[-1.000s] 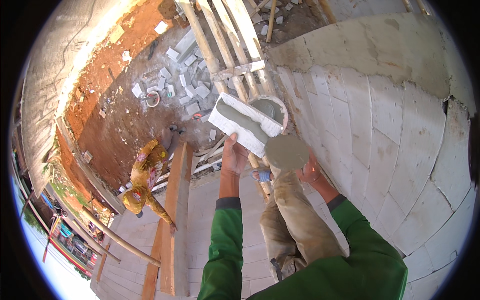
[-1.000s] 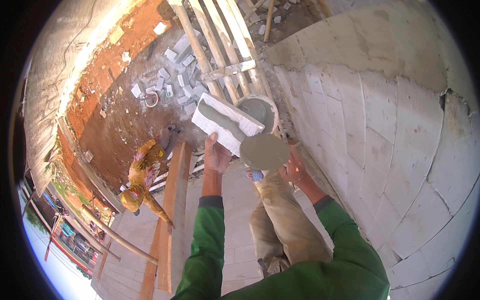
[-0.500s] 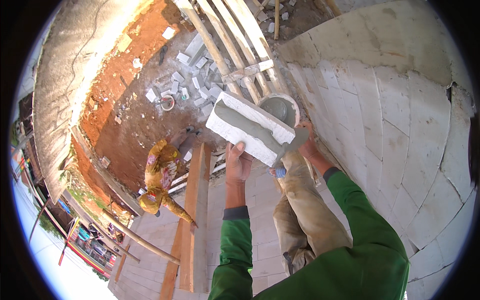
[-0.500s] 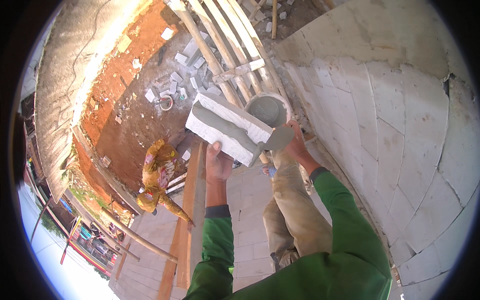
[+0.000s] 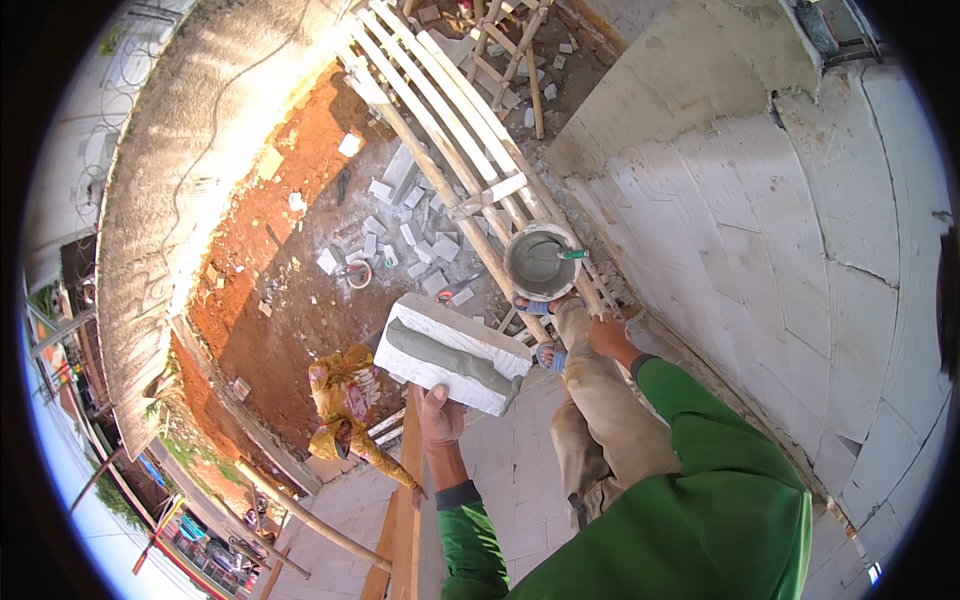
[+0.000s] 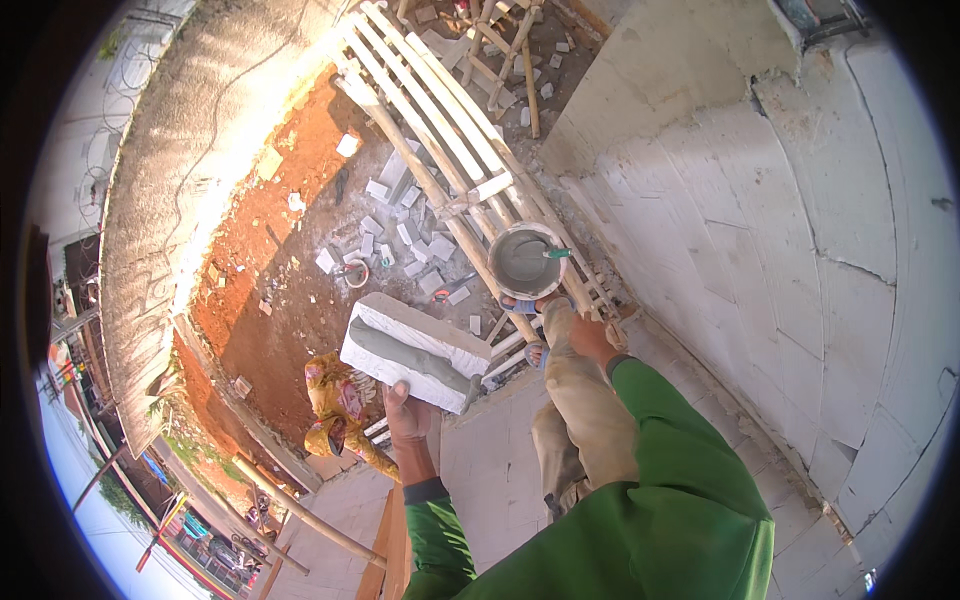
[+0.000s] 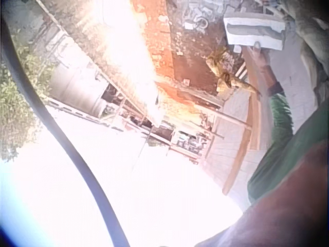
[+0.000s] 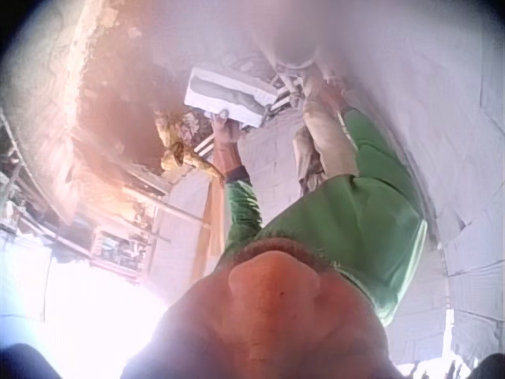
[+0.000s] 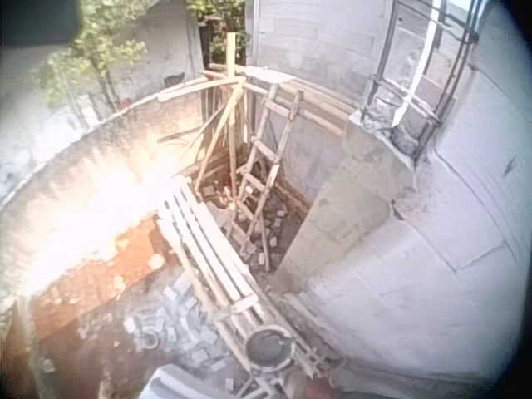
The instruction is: The person applies mortar to a concrete block using a trowel, places the block onto a partially built wall, and adjusts its position. The person then scoops more mortar from a bucket and applies it to the wall joints. The person repeats the process with another block and measures the wall with a tape measure.
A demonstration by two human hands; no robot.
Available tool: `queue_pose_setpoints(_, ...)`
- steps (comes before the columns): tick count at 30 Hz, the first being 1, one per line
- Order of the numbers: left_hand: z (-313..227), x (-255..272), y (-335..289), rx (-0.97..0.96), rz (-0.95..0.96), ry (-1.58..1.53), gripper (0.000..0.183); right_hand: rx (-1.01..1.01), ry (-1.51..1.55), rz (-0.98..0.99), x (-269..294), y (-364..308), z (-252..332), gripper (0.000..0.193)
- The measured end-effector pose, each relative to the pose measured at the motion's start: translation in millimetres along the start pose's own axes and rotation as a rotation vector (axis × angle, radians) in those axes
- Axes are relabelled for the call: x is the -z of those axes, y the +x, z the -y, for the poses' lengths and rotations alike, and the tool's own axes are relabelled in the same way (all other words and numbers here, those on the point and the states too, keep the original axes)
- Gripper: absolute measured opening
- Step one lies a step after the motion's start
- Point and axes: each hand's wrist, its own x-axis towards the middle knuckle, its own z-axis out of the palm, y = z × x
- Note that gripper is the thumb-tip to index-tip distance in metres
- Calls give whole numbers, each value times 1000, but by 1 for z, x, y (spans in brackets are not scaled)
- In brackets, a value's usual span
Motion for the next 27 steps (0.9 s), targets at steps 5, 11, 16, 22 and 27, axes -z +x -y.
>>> queue_pose_setpoints(5, -28, -27, -80, -47, 83, 131, 88, -261, 873, 709, 14, -162, -37, 85)
queue_pose_setpoints(11, -52, -74, -129, -21, 265, 147, 72, 151, 697, 239, 63, -256, -63, 75)
queue_pose_setpoints(16, -69, -137, -137, 60, 460, 280, 77, 517, 1474, -226, 196, -313, -49, 44)
queue_pose_setpoints(22, -75, -198, -105, 340, 659, 454, 85, 851, 1203, -164, 356, -424, -48, 81)
queue_pose_setpoints(27, -66, -250, -68, 567, 945, 760, 92, 1050, 967, -154, 382, -454, -80, 118)
